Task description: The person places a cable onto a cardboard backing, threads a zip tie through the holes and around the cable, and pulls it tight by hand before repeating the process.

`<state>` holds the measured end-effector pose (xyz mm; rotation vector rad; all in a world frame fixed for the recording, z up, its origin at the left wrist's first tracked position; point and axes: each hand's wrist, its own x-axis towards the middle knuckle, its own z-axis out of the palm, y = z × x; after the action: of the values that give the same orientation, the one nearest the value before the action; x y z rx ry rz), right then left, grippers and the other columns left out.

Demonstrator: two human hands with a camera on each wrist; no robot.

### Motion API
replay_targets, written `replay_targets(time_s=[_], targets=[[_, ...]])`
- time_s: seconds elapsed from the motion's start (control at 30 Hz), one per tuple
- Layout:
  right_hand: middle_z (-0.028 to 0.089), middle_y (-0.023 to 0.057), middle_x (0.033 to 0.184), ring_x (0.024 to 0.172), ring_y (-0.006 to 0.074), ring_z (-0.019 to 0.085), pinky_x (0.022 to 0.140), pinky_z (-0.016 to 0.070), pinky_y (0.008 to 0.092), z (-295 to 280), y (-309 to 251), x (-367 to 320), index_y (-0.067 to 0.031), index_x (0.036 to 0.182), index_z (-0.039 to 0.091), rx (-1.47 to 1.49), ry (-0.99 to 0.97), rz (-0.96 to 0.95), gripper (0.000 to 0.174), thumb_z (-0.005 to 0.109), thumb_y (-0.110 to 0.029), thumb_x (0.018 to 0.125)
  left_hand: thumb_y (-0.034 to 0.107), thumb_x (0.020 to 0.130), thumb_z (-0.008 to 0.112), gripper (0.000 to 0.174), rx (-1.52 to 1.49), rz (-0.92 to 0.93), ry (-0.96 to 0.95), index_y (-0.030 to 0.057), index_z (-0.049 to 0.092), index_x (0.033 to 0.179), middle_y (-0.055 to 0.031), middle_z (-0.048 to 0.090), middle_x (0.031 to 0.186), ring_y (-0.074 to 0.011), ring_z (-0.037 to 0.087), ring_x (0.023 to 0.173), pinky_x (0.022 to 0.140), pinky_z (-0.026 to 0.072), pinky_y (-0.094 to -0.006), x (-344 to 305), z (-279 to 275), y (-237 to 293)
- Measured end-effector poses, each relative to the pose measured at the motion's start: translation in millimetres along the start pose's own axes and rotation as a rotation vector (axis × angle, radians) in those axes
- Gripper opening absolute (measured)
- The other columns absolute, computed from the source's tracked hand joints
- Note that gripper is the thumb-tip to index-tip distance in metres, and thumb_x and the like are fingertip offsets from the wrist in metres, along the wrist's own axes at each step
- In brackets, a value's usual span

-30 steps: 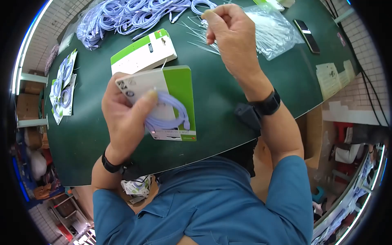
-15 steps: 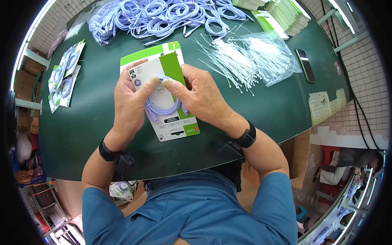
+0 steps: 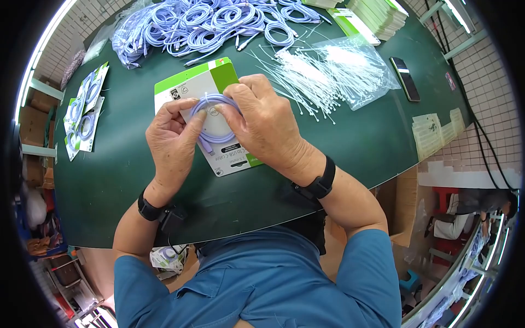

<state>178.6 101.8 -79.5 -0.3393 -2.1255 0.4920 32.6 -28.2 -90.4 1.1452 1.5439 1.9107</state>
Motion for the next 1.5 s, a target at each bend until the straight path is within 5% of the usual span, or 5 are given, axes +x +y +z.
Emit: replay_targets(time_s=[0.23,0.73,0.87,0.97,1.5], targets=[[0.067,0.0154,0.100,0.071,0.0270,0.066,0.062,0.0546,0.0349,-1.7,-6.9,-0.8,-0.0013,0.102,0.066,-0.020,0.058,-0.040,0.022,0.083,-0.006,0.088,-0.001,0.096,0.077,0.020,0.006,-0.003,0.013,-0.0036,0.072,0.116,-0.0085,0.077,0.105,-0.0093,0.071,0.091,0.080,0.0587,-0.0244,-2.1,-1.2,3.5],[0.074,0.0100,0.107,0.088,0.0081,0.072,0.069,0.0591,0.0214,-10.0,-1.5,2.5,0.0025,0.127,0.057,0.541,-0.080,0.508,0.033,0.075,-0.003,0.099,0.001,0.095,0.077,0.030,-0.268,-0.055,0.075,-0.0019,0.067,0.124,-0.0128,0.072,0.117,-0.0180,0.068,0.113,0.096,0.0554,-0.0303,7.0,10.1,14.3],[0.074,0.0062,0.096,0.080,0.0055,0.070,0.064,0.0556,0.0196,-4.3,13.5,-0.6,0.0020,0.125,0.059,0.422,0.030,0.401,0.031,0.076,-0.003,0.099,0.001,0.086,0.081,0.033,0.376,0.333,0.166,0.0016,0.070,0.117,-0.0126,0.071,0.117,-0.0260,0.064,0.119,0.100,0.0510,-0.0369,3.5,11.2,24.8],[0.071,0.0023,0.089,0.075,0.0025,0.065,0.060,0.0514,0.0186,-6.9,7.0,1.8,0.0015,0.123,0.060,0.435,-0.017,0.460,0.030,0.076,-0.004,0.098,0.004,0.077,0.084,0.035,0.880,0.750,-0.238,0.0042,0.073,0.110,-0.0087,0.070,0.111,-0.0294,0.064,0.109,0.094,0.0493,-0.0407,3.5,1.6,32.1],[0.064,-0.0043,0.080,0.062,-0.0013,0.052,0.051,0.0412,0.0188,-5.8,1.1,-4.1,0.0008,0.121,0.065,0.451,-0.058,0.438,0.027,0.077,-0.008,0.099,-0.002,0.074,0.084,0.030,0.881,0.665,-0.397,0.0043,0.072,0.100,-0.0072,0.070,0.095,-0.0279,0.063,0.088,0.074,0.0514,-0.0397,0.8,3.5,20.9]])
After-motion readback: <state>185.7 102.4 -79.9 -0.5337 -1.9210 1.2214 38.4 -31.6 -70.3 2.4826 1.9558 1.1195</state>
